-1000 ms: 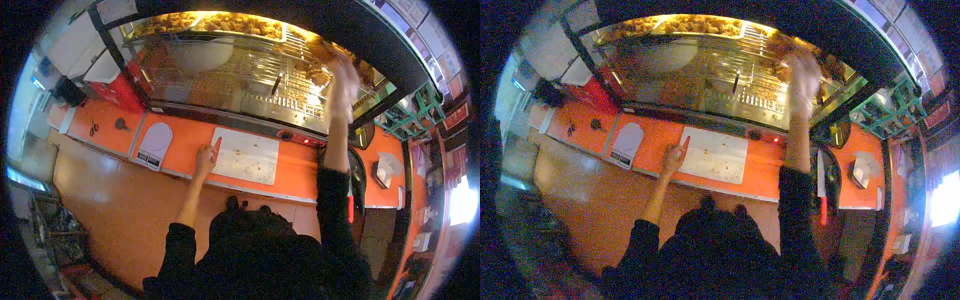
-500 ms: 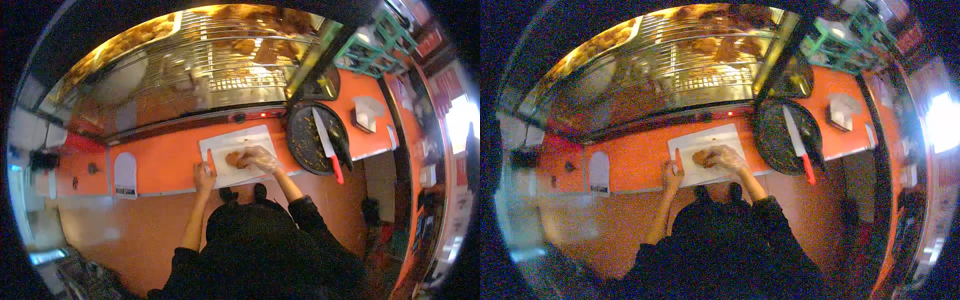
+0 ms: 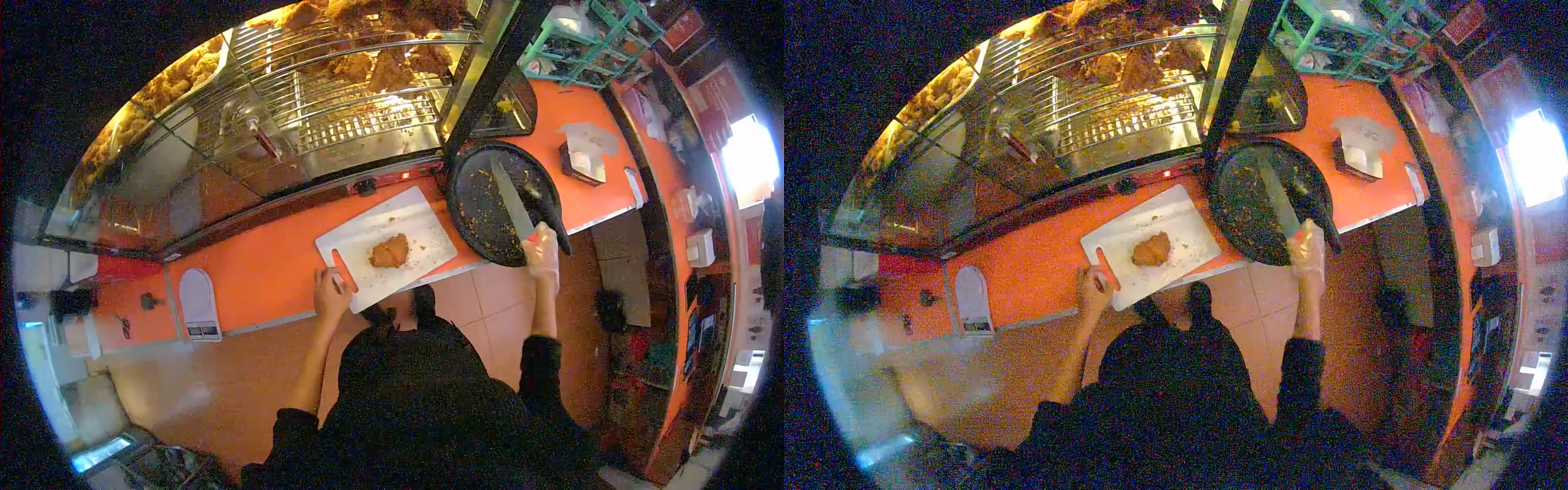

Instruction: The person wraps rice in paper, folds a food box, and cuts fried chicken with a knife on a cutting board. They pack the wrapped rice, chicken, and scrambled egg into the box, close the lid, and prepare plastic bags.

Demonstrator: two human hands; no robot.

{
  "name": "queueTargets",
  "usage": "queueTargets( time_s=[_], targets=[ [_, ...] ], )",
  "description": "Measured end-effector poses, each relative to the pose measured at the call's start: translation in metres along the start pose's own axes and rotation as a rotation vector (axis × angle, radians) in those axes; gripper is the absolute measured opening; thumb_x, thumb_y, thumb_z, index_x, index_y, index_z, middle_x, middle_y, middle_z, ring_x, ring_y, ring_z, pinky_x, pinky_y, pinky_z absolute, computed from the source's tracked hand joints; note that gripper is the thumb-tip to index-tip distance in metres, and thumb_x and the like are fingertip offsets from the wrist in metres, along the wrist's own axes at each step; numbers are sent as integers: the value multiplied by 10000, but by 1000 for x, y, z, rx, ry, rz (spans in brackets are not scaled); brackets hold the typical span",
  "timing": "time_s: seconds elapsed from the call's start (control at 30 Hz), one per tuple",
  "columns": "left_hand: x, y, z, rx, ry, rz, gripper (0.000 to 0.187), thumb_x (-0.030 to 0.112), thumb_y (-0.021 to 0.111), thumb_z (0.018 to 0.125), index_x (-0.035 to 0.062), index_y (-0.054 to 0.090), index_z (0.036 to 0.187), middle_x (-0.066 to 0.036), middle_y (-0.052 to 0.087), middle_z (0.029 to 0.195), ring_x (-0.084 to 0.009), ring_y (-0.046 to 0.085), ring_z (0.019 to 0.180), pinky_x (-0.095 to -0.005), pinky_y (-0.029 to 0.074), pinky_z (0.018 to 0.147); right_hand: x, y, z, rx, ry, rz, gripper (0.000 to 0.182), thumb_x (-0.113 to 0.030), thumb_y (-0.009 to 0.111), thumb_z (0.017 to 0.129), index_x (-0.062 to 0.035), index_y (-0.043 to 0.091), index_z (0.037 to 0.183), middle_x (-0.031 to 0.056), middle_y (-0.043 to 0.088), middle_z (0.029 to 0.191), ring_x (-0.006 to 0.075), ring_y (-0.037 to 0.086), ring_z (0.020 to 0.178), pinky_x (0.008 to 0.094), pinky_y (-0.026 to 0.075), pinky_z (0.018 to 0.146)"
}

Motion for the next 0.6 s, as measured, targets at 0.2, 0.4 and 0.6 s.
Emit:
queueTargets(
  time_s=[0.2,0.4,0.6],
  targets=[
    [27,-7,41,-13,10,143,215,60,612,736,29,562,943,-168,509,973,-353,510,915,-444,425,826,-42,-33,-71,-216,133,167,238,-133,611,829,-80,551,1053,141,523,600,354,534,521,441,438,469],
    [99,-17,97,185,302,19,373,86,567,815,50,545,1185,-199,530,1171,-379,496,1108,-459,388,943,-169,18,-121,-662,34,253,292,-254,477,935,-144,567,1190,191,649,744,398,625,605,484,493,521],
    [76,48,110,-424,558,-113,293,152,491,936,57,601,1190,-124,559,1281,-302,452,1264,-430,332,1065,-215,34,-123,-800,95,241,452,-419,286,990,-82,586,1008,237,640,784,436,614,760,551,464,682]
  ],
)
Point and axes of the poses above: each hand's wrist, its own z-axis towards the middle knuckle, its own y-axis out of the palm, x = y × z, the point moved 5 cm from there along z, towards the middle knuckle
